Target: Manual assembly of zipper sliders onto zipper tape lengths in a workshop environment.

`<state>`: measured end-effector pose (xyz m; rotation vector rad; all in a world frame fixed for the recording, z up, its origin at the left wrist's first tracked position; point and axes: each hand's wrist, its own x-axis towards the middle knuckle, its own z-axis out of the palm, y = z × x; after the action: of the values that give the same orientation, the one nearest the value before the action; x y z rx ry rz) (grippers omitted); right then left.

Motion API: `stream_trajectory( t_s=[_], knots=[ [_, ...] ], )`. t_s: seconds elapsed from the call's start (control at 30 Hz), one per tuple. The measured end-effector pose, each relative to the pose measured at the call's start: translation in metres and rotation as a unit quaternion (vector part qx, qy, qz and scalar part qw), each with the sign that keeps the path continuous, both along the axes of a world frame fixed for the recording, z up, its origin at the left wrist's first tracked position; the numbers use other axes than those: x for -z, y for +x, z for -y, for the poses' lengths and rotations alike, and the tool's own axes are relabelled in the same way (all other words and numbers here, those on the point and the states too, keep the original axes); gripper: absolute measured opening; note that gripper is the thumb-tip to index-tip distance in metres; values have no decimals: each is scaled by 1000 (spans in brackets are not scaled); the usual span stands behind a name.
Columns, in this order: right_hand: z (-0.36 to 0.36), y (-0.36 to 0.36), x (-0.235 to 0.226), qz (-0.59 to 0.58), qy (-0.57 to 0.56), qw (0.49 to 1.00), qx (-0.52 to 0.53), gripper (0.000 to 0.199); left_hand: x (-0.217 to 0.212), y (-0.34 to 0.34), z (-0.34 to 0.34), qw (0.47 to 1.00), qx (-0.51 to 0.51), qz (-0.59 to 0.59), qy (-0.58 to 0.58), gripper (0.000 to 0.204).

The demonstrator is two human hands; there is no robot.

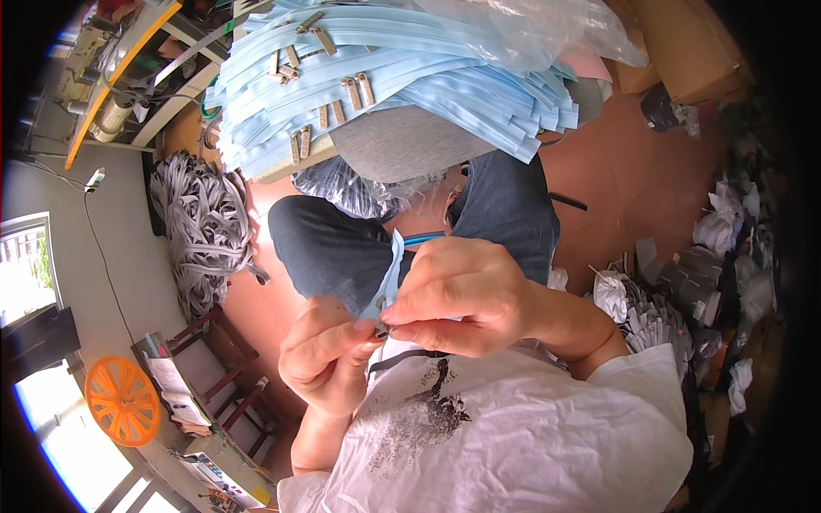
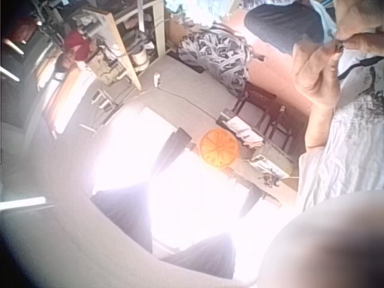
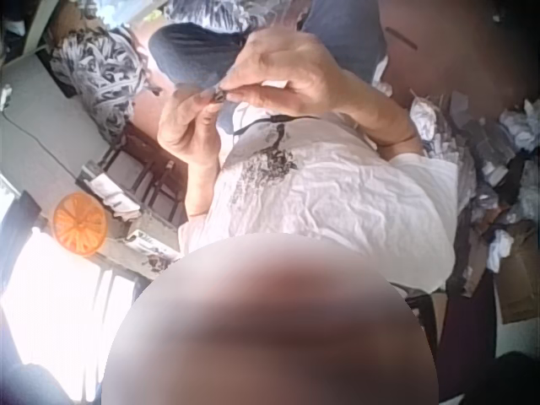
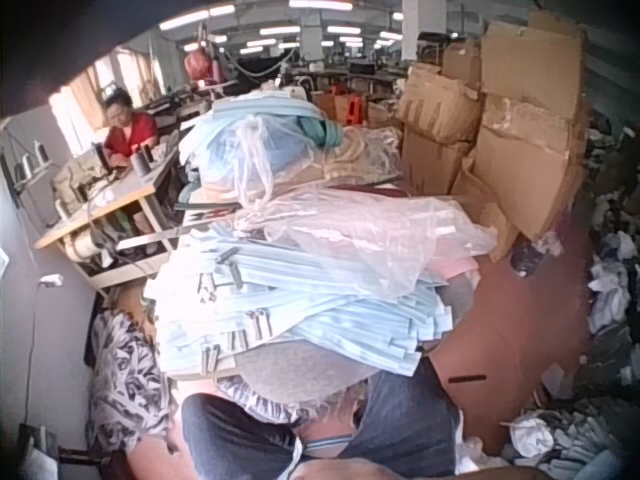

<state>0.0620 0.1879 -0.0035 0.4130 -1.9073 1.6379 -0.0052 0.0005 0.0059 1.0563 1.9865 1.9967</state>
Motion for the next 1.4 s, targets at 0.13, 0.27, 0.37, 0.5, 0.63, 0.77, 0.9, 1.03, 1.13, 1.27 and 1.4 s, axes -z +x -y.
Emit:
stream_trajectory(
  t_s=[0.13, 0.27, 0.37, 0.5, 0.63, 0.77, 0.9, 1.03, 1.13, 1.27, 1.4],
  knots=[
    [0, 0, -1, 16, -7, 1000, 5, 23, 0, 0, 0, 1000, -10, -21, -12, 19],
    [-1, 1, -2, 21, -6, 1000, 13, 23, -1, 1, 3, 998, -15, -43, -44, 21],
    [-1, 1, -1, 27, -18, 999, 11, 23, -4, 2, 2, 998, -9, -35, -47, 22],
    [-1, 2, 0, 27, -16, 999, 10, 23, -4, 1, 0, 998, -5, -46, -41, 22],
    [0, 3, 1, 18, -8, 1000, 17, 24, -2, 0, 0, 997, 0, -61, -36, 22],
    [1, 1, 2, -13, 15, 999, 36, 25, -2, 1, -1, 996, -6, -75, -38, 20],
    [7, 2, 5, -34, 41, 996, 69, 25, -4, 4, -2, 989, -26, -129, -68, 20],
    [5, 3, 2, 3, -9, 999, 41, 26, -1, 3, -2, 996, -16, -79, -34, 21],
    [3, 2, 1, 35, -55, 998, 11, 28, -2, 4, -1, 1000, -5, -12, -18, 22],
    [2, 3, 0, 47, -56, 997, 0, 31, -4, 8, -2, 998, -22, 53, -1, 23],
    [2, 2, 1, 51, -57, 997, 3, 31, 2, 7, -2, 997, -28, 59, 28, 20]
  ],
)
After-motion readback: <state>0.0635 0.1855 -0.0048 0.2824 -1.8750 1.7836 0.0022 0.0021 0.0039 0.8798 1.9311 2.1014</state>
